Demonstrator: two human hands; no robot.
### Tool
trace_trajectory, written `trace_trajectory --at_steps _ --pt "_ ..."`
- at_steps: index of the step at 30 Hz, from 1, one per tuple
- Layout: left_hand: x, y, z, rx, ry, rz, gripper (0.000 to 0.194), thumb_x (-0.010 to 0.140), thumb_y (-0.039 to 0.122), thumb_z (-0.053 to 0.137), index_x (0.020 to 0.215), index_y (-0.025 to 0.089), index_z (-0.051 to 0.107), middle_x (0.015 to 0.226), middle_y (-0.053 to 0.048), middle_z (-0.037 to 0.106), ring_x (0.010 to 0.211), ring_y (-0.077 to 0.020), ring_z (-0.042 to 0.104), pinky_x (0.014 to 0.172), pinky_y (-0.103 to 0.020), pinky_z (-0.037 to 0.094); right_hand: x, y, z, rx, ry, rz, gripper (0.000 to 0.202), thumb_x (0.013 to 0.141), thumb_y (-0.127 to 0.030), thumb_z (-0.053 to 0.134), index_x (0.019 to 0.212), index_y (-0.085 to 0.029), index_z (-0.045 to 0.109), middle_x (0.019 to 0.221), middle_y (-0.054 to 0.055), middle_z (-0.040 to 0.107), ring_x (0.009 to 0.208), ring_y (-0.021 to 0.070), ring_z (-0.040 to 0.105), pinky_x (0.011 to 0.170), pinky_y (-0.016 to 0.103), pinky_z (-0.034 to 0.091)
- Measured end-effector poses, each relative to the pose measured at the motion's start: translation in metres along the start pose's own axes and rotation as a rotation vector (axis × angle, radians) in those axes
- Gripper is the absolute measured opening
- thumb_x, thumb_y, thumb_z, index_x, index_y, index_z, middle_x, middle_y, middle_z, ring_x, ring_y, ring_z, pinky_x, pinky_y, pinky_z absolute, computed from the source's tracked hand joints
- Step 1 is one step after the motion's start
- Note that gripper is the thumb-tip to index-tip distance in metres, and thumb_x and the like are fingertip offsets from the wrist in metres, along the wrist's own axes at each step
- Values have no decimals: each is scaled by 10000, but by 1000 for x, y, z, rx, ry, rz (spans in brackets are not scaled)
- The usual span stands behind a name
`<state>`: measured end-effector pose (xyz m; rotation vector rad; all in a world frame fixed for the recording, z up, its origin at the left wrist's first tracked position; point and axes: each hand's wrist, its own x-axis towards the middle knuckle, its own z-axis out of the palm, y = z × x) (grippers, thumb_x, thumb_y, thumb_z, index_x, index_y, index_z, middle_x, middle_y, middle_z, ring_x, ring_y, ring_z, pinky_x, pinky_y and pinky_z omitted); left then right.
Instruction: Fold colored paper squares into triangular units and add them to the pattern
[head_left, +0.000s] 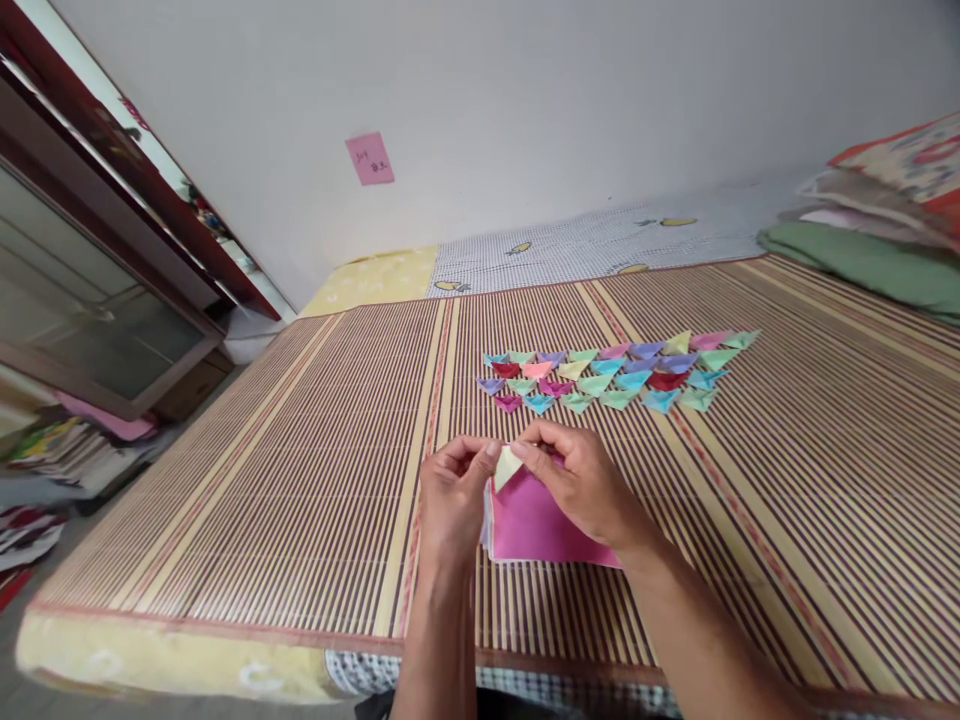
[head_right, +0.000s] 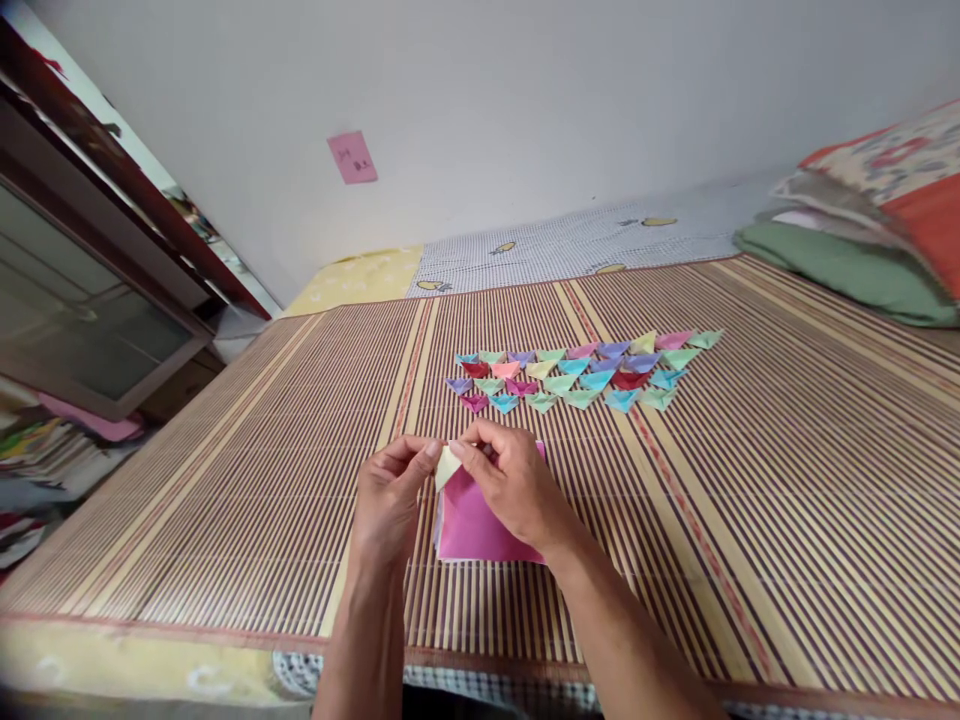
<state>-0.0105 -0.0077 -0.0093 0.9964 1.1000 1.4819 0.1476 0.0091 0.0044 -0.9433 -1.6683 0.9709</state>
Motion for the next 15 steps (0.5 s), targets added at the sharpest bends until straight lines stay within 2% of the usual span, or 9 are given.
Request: trace_trajectory --at_steps 5,10,15 --pt "0 3 1 80 -40 10 168 788 307 838 738 158 778 669 -20 697 644 -136 615 636 -240 486 0 3 1 87 88 66 235 943 -347 676 763 -195 671 691 -7 633 638 153 557 593 265 425" --pt "-1 1 3 22 71 43 196 803 328 822 729 161 750 643 -2 663 609 -119 569 592 -224 457 -2 5 6 103 -22 83 341 949 -375 675 676 -205 565 609 -44 511 568 128 464 548 265 362" --pt "-2 4 4 27 12 -5 194 772 327 850 752 151 772 676 -21 688 631 -128 588 596 -228 473 -1 5 4 13 -6 29 348 964 -324 629 653 -207 524 601 -42 495 572 127 448 561 274 345"
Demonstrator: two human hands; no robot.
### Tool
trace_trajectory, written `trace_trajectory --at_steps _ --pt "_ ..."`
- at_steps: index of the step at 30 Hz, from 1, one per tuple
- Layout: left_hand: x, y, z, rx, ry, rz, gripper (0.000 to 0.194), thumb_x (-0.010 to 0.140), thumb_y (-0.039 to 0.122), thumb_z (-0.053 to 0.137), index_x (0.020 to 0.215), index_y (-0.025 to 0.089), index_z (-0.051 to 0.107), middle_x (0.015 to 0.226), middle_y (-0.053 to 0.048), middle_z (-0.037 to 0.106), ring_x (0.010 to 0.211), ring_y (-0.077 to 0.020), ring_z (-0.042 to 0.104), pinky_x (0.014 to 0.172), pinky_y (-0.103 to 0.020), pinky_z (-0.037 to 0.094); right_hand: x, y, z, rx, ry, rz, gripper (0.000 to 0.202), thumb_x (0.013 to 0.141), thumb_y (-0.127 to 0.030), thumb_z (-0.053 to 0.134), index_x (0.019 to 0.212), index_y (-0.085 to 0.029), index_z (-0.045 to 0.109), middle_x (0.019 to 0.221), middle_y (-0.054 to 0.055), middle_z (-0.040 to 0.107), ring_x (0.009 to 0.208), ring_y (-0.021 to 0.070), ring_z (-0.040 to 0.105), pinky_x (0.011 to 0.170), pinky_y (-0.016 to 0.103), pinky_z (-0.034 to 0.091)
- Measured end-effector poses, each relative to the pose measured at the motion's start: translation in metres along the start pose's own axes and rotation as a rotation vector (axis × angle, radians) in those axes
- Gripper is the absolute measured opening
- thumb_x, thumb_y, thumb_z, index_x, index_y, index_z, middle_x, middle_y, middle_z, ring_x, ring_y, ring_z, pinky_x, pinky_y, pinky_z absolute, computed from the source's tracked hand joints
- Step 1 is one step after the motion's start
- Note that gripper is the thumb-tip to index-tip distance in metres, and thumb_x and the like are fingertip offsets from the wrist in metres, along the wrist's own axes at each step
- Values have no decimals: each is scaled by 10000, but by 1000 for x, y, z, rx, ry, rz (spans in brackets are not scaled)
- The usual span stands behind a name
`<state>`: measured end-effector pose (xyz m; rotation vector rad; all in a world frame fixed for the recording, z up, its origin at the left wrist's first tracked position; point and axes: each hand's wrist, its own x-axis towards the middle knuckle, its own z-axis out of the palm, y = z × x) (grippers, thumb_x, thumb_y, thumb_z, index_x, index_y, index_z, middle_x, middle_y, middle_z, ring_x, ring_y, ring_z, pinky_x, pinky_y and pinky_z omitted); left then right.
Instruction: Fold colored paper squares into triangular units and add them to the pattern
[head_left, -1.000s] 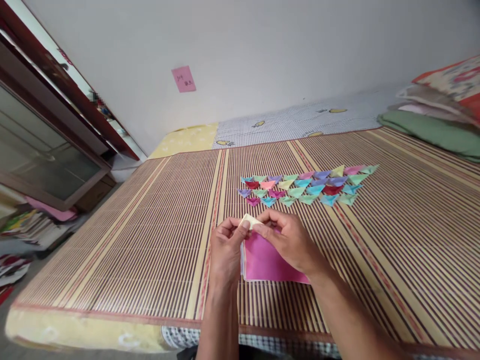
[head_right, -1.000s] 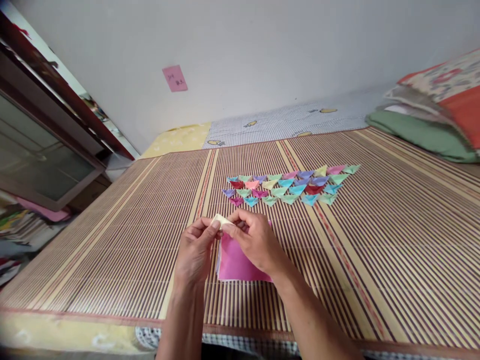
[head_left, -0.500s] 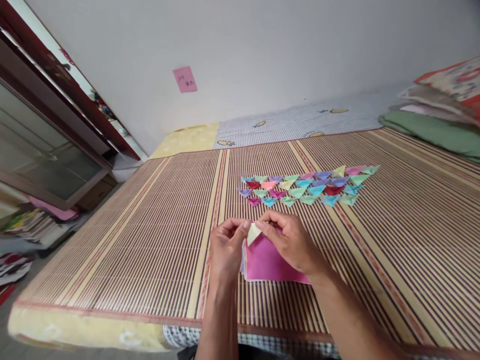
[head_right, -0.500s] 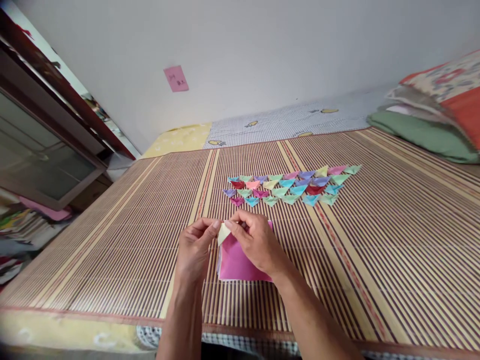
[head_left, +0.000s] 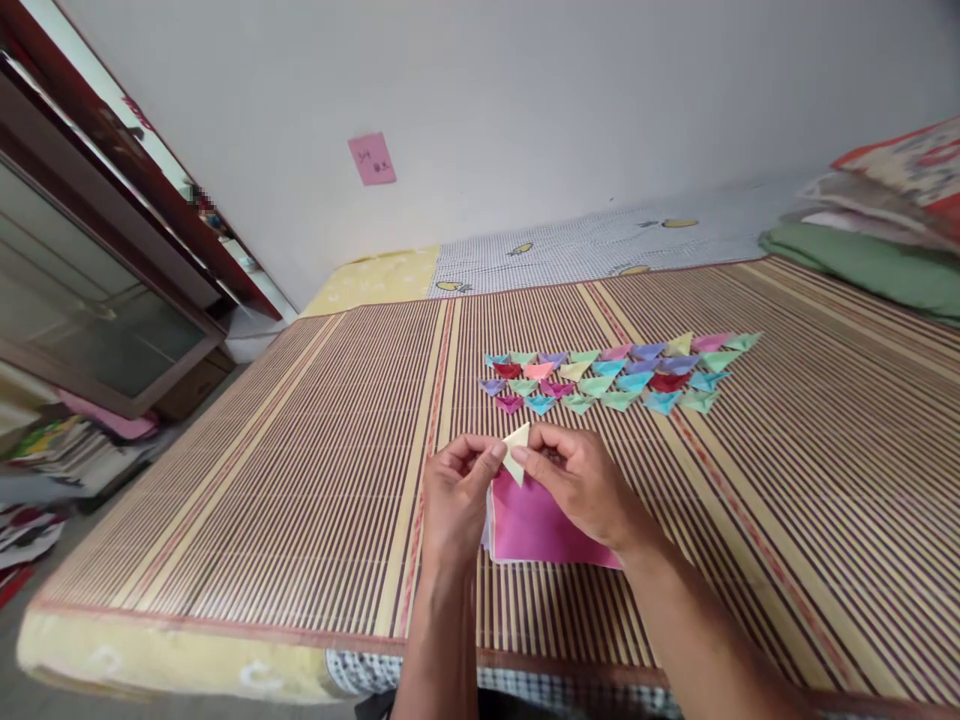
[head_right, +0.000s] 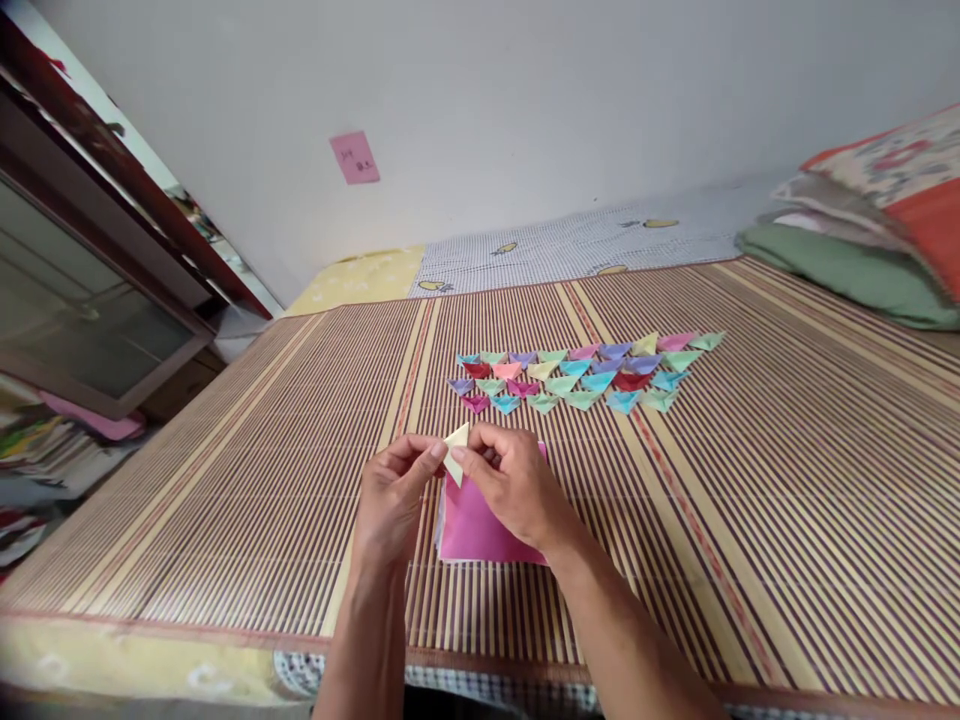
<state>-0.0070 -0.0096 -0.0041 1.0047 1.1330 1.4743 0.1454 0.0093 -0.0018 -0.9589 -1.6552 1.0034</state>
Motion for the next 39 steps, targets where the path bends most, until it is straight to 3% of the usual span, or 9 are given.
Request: trace_trajectory --at_steps 6,9,12,17,21,29,39 --pt "1 -5 1 -121 113 20 209 722 329 877 735 159 756 653 -5 681 600 -118 593 581 -220 466 0 -1 4 26 -123 25 274 938 -259 628 678 -201 561 630 -40 517 599 127 463 560 257 347" --pt "2 -7 3 -204 139 -3 245 685 340 900 725 157 742 644 5 671 584 -109 585 579 -218 461 -2 -2 8 16 -125 7 282 935 -238 619 668 -203 537 627 -44 487 609 129 450 566 262 336" --pt "4 -6 4 -280 102 -51 297 649 357 929 703 148 725 625 15 645 578 -97 569 583 -207 457 -3 -3 9 -4 -106 -6 279 946 -241 611 679 -203 539 633 -44 471 612 133 442 569 270 332" --pt "7 0 0 -403 -2 -167 352 586 342 973 665 132 703 568 27 595 502 -58 467 495 -163 373 -1 -7 3 73 -150 -5 253 965 -277 614 726 -197 625 676 -23 587 648 143 529 610 268 400" --pt "7 2 -2 -412 -46 -188 342 638 349 956 712 115 719 520 29 569 459 -38 411 454 -142 301 0 -8 -1 114 -63 29 163 950 -298 656 824 -199 690 753 3 675 708 161 615 658 278 472" --pt "8 -4 -3 -394 -58 -184 333 685 364 931 741 132 699 473 33 566 426 -40 422 446 -140 304 0 -5 2 215 -24 59 128 905 -322 721 872 -201 698 754 0 684 697 159 630 642 276 498" --pt "6 0 -1 -446 -107 -217 298 659 312 955 736 119 741 562 3 644 510 -66 549 529 -148 447 -1 -5 1 283 -57 44 105 965 -276 633 902 -203 675 781 3 689 734 162 649 701 287 513"
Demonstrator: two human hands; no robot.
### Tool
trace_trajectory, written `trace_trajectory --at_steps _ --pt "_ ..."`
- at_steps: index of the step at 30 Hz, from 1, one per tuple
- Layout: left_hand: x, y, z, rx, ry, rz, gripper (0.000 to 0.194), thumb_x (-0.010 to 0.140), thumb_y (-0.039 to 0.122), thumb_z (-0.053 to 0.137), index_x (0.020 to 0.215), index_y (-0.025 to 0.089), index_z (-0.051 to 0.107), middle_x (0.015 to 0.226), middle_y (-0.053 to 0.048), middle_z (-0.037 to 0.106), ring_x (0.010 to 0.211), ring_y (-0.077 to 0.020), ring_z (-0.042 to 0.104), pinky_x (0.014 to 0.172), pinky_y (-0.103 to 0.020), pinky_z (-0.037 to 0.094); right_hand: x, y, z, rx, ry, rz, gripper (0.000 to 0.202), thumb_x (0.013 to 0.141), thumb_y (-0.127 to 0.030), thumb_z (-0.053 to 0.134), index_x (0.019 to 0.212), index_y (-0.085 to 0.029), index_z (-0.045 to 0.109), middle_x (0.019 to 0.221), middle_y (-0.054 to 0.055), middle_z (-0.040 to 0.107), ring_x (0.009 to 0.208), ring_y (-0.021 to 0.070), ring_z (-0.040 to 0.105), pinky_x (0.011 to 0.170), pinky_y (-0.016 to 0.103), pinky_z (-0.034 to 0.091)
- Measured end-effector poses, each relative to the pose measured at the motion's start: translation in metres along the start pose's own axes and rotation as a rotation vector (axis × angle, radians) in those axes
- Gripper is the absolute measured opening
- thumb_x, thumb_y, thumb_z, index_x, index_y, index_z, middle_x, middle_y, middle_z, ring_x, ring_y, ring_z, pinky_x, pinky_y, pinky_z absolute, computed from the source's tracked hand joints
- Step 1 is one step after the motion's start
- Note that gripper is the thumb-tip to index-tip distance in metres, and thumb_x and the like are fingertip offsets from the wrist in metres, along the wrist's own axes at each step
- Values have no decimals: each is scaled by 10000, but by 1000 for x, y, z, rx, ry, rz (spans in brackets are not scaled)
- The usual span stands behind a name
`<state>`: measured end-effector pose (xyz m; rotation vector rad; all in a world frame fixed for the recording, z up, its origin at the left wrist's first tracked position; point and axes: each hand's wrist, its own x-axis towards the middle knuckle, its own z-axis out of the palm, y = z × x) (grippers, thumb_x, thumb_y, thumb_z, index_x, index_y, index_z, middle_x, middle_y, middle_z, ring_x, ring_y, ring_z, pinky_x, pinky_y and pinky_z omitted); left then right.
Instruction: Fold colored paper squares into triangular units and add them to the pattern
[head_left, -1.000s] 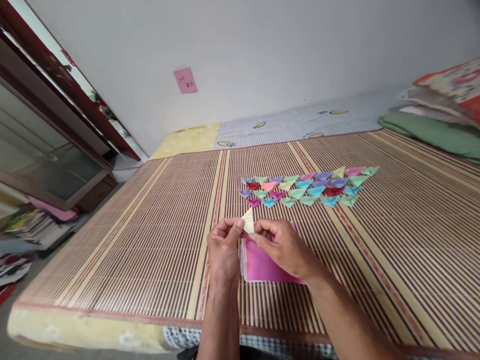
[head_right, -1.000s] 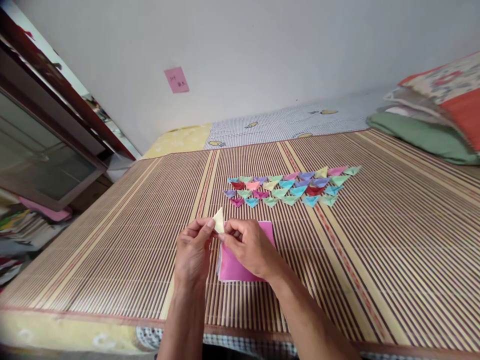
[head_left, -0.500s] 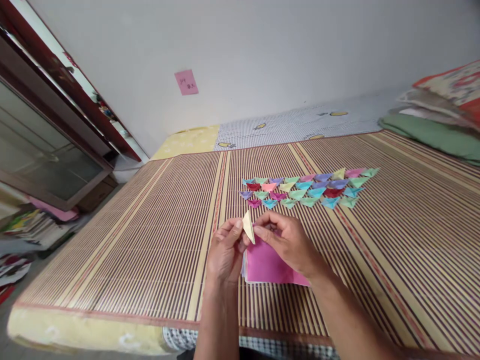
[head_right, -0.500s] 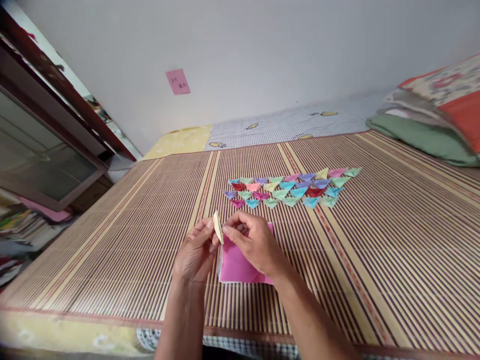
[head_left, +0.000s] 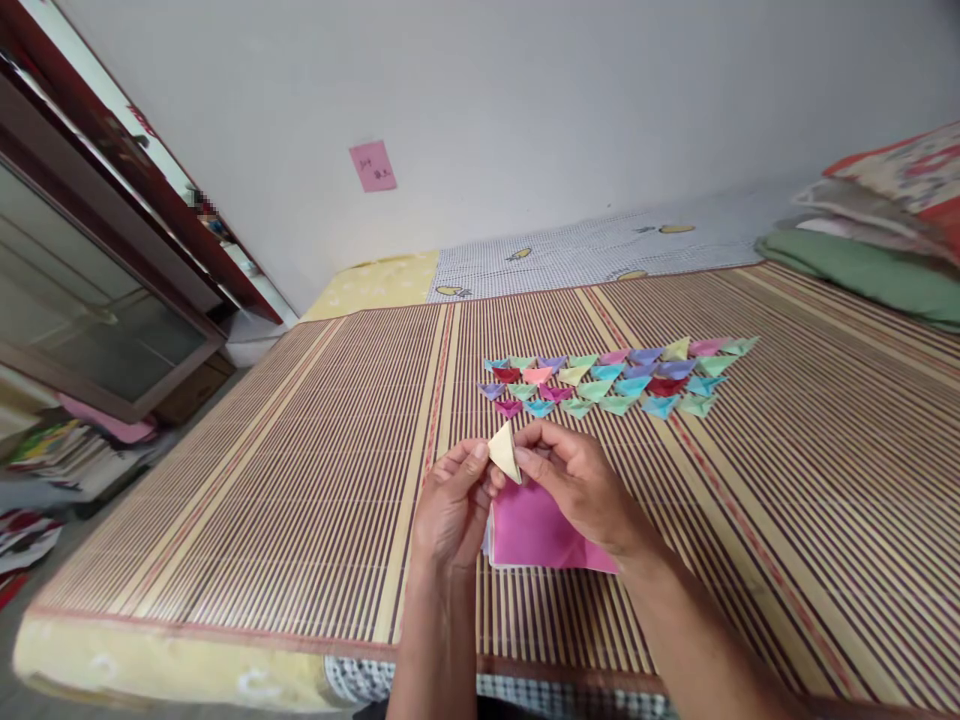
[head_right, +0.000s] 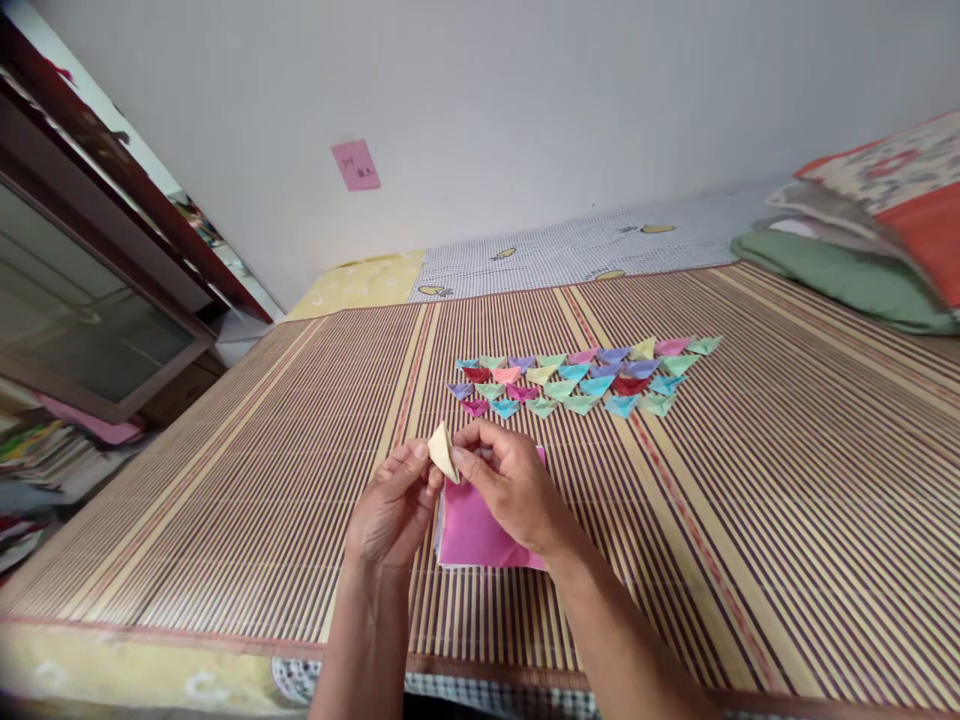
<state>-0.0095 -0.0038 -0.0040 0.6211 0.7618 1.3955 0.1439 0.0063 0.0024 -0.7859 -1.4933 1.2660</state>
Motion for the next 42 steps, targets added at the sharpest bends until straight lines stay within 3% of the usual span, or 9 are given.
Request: trace_trajectory --at_steps 5,9,13,20,27,31,35,42 --pt "-1 -5 5 61 7 41 310 661 364 952 698 128 754 533 8 625 505 -63 502 530 -155 408 0 -1 7 -184 159 -109 115 882 -138 636 938 -219 695 791 -12 690 712 153 632 667 265 493" --pt "-1 -10 5 193 46 123 333 758 436 882 665 140 761 569 0 637 534 -70 474 539 -172 387 1 1 10 -229 211 -199 190 912 -108 596 938 -229 741 868 12 689 791 164 657 701 273 509" --pt "-6 -8 5 388 63 149 312 862 463 785 838 155 829 709 -31 708 661 -116 578 623 -208 460 1 5 12 -307 265 -313 239 927 -70 593 906 -241 758 874 16 663 834 173 657 705 281 518" --pt "-8 -5 11 230 -12 53 282 766 337 870 976 153 838 862 -78 790 745 -158 673 767 -287 536 2 15 13 -481 319 -454 321 932 -22 540 978 -244 768 918 35 597 875 184 646 729 303 548" --pt "-3 -6 5 157 92 108 285 674 248 906 932 150 833 869 -78 803 787 -180 726 771 -287 565 2 5 7 -304 94 -321 362 943 -46 487 1102 -241 747 1076 48 707 1033 193 686 902 335 550" --pt "-3 -7 4 250 183 231 366 678 205 908 1029 182 807 815 -21 771 729 -126 707 702 -220 562 1 4 3 -212 135 -129 183 971 -204 581 1056 -212 742 974 42 762 861 191 717 758 308 564" --pt "-4 -9 8 301 205 297 368 691 204 903 1037 179 781 803 -8 753 691 -108 690 667 -204 561 2 9 5 -187 203 -80 110 932 -287 685 896 -198 738 807 23 751 726 176 699 661 278 544" --pt "-3 -14 9 317 100 149 214 684 246 901 827 136 786 702 -40 757 640 -136 687 636 -233 561 2 13 7 -166 317 -88 115 933 -304 675 897 -202 715 771 13 732 671 168 693 618 266 551"
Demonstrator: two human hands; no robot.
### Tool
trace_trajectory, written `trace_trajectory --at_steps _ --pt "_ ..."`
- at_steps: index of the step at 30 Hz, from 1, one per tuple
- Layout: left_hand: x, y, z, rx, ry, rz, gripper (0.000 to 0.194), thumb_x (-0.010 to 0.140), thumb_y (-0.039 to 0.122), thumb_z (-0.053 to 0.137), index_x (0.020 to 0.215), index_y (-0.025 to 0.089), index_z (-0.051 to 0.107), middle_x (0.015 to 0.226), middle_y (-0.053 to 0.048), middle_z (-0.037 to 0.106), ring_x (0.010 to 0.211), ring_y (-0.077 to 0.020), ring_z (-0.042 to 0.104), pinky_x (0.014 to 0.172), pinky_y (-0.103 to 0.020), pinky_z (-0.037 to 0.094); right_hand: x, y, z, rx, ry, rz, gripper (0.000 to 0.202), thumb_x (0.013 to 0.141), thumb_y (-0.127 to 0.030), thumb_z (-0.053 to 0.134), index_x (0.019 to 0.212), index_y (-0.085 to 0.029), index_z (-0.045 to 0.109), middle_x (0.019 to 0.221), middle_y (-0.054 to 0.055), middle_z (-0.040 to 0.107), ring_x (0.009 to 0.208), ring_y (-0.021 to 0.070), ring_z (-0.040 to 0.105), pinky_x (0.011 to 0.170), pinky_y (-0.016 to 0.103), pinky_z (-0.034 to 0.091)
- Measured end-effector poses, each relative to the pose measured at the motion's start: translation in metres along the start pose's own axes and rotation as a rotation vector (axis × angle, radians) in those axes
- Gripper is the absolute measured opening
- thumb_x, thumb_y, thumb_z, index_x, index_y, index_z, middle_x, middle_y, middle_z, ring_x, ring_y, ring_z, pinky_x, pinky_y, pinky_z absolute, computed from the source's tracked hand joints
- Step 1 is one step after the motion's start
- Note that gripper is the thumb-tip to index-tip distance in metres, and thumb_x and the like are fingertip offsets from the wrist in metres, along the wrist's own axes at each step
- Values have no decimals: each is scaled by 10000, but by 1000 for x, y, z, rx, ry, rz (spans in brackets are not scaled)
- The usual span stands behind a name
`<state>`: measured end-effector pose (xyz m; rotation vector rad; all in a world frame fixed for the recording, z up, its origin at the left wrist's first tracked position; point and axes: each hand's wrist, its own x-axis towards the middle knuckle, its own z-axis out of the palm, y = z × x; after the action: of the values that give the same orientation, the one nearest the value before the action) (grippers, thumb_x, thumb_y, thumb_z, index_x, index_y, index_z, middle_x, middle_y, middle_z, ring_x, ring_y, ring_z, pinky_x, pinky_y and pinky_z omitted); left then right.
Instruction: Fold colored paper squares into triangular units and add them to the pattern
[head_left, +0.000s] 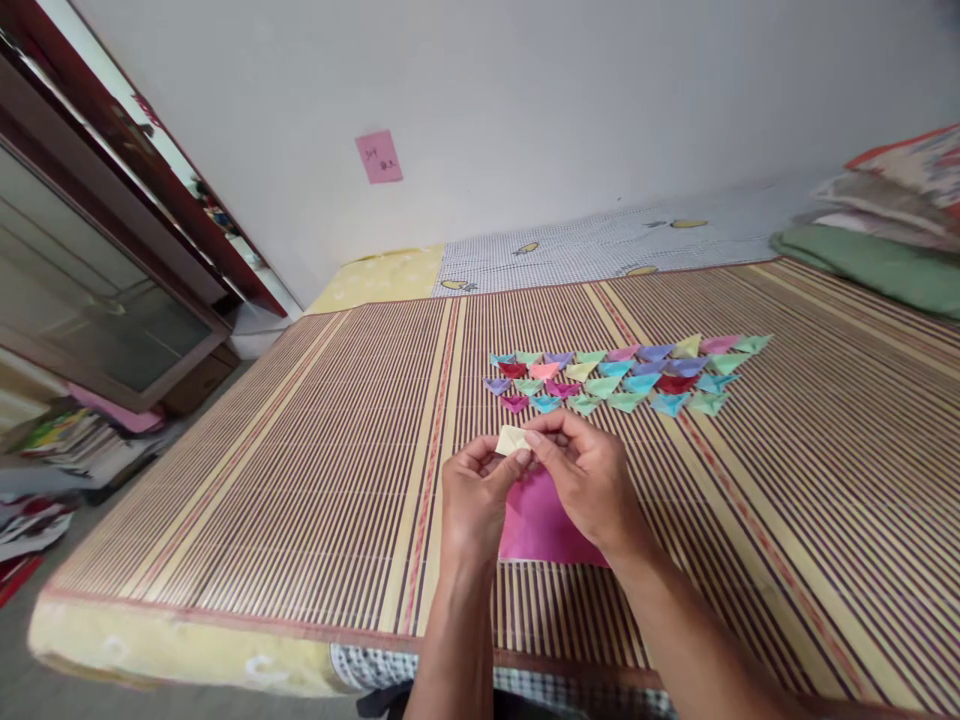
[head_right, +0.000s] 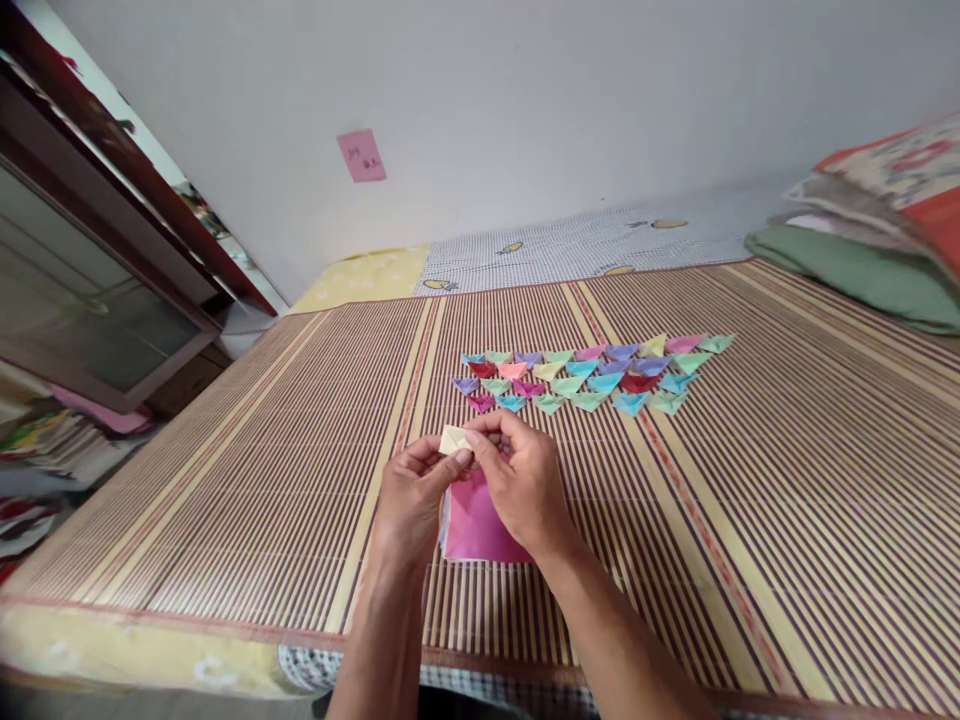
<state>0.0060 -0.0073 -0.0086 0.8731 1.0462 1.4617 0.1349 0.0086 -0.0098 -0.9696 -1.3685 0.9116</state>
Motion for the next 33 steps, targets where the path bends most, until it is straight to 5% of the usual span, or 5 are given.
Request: trace_trajectory --at_steps 8,15,24,33 --pt "-3 1 2 91 -58 -28 236 651 258 932 688 134 734 619 -5 701 571 -111 639 566 -201 514 4 -8 -3 -133 -61 -144 121 921 -238 668 830 -204 740 807 19 682 761 172 652 695 289 505" --pt "-7 5 11 25 -106 -34 302 657 255 926 842 133 721 654 -21 743 594 -166 729 610 -265 605 5 5 -6 72 18 114 204 881 -367 694 760 -203 692 642 -14 643 582 152 582 536 258 461" --pt "-6 0 8 42 -104 -47 337 778 447 845 792 145 697 608 -40 725 562 -221 742 564 -317 614 10 3 -12 83 -52 109 221 871 -375 709 743 -196 685 631 -14 615 572 143 546 530 254 437" --pt "-1 -1 -4 20 31 34 230 849 359 799 788 151 722 687 9 675 596 -92 620 597 -192 513 9 1 -11 212 -113 195 218 855 -401 774 861 -194 708 725 -7 675 655 141 628 617 247 514"
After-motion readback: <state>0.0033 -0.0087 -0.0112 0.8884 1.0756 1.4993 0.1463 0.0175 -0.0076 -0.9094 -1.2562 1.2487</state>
